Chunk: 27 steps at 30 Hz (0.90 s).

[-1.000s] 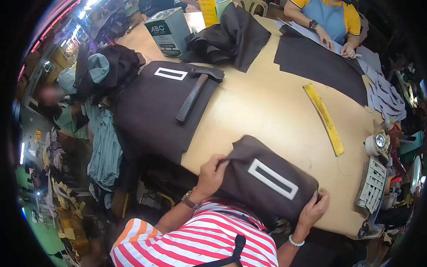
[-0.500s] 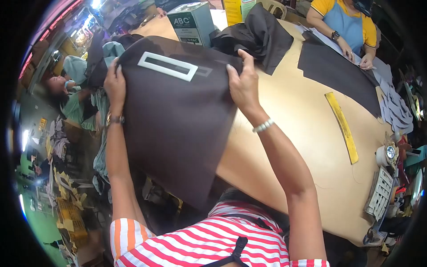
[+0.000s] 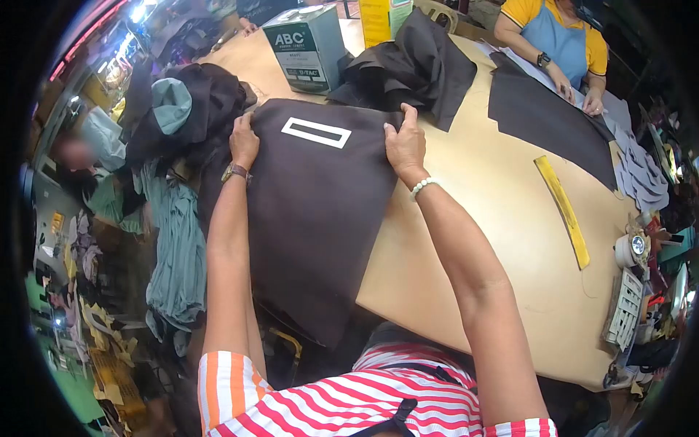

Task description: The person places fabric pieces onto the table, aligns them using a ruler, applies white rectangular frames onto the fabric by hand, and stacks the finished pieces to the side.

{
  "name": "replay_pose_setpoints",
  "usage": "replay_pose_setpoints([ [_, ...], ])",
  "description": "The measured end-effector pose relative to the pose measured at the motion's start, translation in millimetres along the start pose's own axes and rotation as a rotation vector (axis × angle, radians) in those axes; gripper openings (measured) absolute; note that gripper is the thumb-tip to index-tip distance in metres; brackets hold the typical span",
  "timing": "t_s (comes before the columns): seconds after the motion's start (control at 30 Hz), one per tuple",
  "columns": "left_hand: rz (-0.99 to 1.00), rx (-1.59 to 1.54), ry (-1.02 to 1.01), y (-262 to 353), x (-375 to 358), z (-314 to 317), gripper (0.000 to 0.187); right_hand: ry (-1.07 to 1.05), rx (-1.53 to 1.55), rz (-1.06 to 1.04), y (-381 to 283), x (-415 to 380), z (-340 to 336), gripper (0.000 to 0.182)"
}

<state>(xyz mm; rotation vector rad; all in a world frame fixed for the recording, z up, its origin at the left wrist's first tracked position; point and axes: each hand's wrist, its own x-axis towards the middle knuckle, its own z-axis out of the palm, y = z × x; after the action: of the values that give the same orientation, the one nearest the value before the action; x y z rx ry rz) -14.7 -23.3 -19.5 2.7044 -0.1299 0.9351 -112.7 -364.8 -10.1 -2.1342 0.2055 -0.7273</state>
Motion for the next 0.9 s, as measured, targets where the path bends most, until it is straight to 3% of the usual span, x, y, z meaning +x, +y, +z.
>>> replay_pose_setpoints([
  [0.1, 0.062, -0.049, 0.162, 1, 26, -3, 0.035, 0.035, 0.068, -0.030, 1, 7, 5, 0.049],
  [0.13, 0.006, -0.071, 0.075, 2, 34, -6, 0.037, 0.115, 0.076, -0.115, 6, 9, 12, 0.048],
  [0.23, 0.067, 0.245, 0.234, 24, 32, -5, 0.045, 0.024, 0.031, 0.070, 3, 6, 11, 0.048],
  [0.3, -0.057, 0.256, 0.036, 48, 20, 0, 0.061, 0.008, 0.023, 0.068, 3, 4, 10, 0.050],
  [0.37, -0.154, 0.062, -0.240, 78, 3, 4, 0.072, -0.011, 0.019, 0.055, 7, 6, 12, 0.051],
  [0.43, -0.120, -0.086, -0.440, 107, -23, 7, 0.075, 0.005, 0.056, 0.025, 11, 9, 11, 0.043],
  [0.47, -0.082, -0.012, -0.537, 115, -34, 15, 0.076, 0.014, 0.067, 0.012, 13, 13, 11, 0.040],
  [0.67, -0.060, -0.008, -0.471, 123, -39, 12, 0.078, 0.006, -0.008, 0.072, 25, 13, -27, 0.033],
  [0.77, -0.088, 0.031, -0.498, 128, -38, 9, 0.081, -0.243, 0.087, 0.014, 54, 0, -24, 0.035],
  [0.9, -0.083, 0.016, -0.471, 129, -39, 6, 0.084, -0.266, 0.019, -0.176, 55, -6, -32, 0.029],
])
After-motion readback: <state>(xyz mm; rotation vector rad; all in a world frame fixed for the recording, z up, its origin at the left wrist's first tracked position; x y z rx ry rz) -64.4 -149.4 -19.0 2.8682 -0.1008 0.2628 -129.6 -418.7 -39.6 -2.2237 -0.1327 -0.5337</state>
